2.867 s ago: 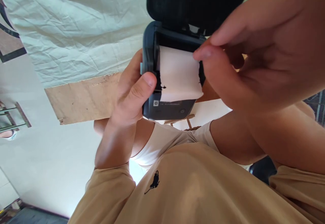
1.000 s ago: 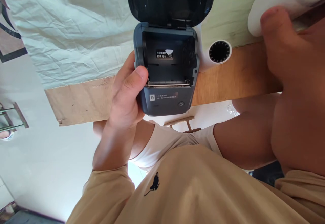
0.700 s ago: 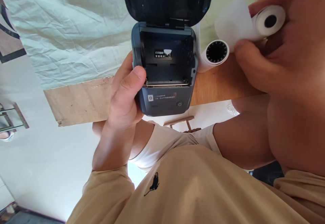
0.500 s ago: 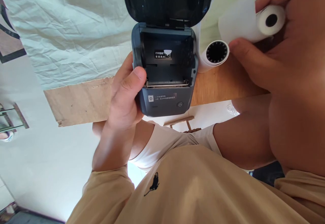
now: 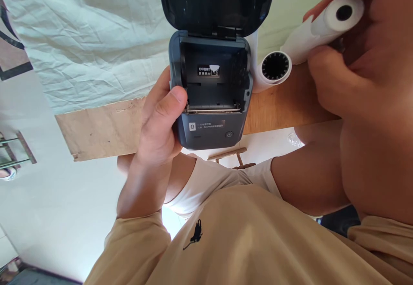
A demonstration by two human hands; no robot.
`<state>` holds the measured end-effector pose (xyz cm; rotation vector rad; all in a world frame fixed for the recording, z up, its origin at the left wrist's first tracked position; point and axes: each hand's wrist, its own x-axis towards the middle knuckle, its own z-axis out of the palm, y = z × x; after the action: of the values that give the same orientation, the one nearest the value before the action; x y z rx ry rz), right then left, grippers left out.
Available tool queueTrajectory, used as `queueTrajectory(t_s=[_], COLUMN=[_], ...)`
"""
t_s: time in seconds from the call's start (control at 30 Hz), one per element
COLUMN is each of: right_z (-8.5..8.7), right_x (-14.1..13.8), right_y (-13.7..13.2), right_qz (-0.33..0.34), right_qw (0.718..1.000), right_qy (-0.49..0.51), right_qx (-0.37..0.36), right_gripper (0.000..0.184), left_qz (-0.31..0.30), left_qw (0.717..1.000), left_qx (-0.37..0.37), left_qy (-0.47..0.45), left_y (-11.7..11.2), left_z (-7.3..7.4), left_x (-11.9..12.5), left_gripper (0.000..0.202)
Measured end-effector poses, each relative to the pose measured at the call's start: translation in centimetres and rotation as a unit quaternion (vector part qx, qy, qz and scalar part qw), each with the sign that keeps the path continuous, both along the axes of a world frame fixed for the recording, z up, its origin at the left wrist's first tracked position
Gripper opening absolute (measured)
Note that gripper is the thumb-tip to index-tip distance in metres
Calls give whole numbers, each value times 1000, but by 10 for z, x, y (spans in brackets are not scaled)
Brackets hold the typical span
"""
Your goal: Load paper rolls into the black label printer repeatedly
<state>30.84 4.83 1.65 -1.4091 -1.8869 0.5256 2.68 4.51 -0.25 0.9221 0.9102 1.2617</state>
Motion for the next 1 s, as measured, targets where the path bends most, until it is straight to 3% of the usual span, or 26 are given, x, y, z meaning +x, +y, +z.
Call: queueTrajectory(t_s=[0.1,0.17,0.27,0.33,0.47,0.53,0.63,0.87,1.0], right_z=[6,9,9,4,-4,-5,-4,3,16], right_x=[0,0,1,4,9,10,8,4,-4], right_y=[-4,-5,-4,-3,-2,-3,-5,-6,-5], right_qz=[8,-13,-2,18,22,8,-21,-26,-36], right_qw=[991,986,991,993,987,983,980,985,976], right_qy=[-129,-168,-133,-113,-147,-172,-191,-169,-210], right_qx=[22,-2,-16,13,58,62,45,17,-44], right_gripper=[54,51,52,54,51,49,50,50,64], left_qz=[-3,-17,-45,-54,-66,-88,-79,-72,-63], left_qw=[1000,1000,997,996,996,996,996,994,996], left_qx=[7,26,62,75,66,-22,-38,-81,-63], left_qy=[4,3,-6,-11,-13,14,5,-6,-3], left_y=[-13,-21,-26,-27,-33,-39,-46,-44,-41], left_z=[-15,-27,-41,-43,-21,-4,14,15,16], left_x=[-5,-9,-14,-16,-16,-15,-15,-20,-15], left_gripper=[80,80,75,71,64,51,52,49,48])
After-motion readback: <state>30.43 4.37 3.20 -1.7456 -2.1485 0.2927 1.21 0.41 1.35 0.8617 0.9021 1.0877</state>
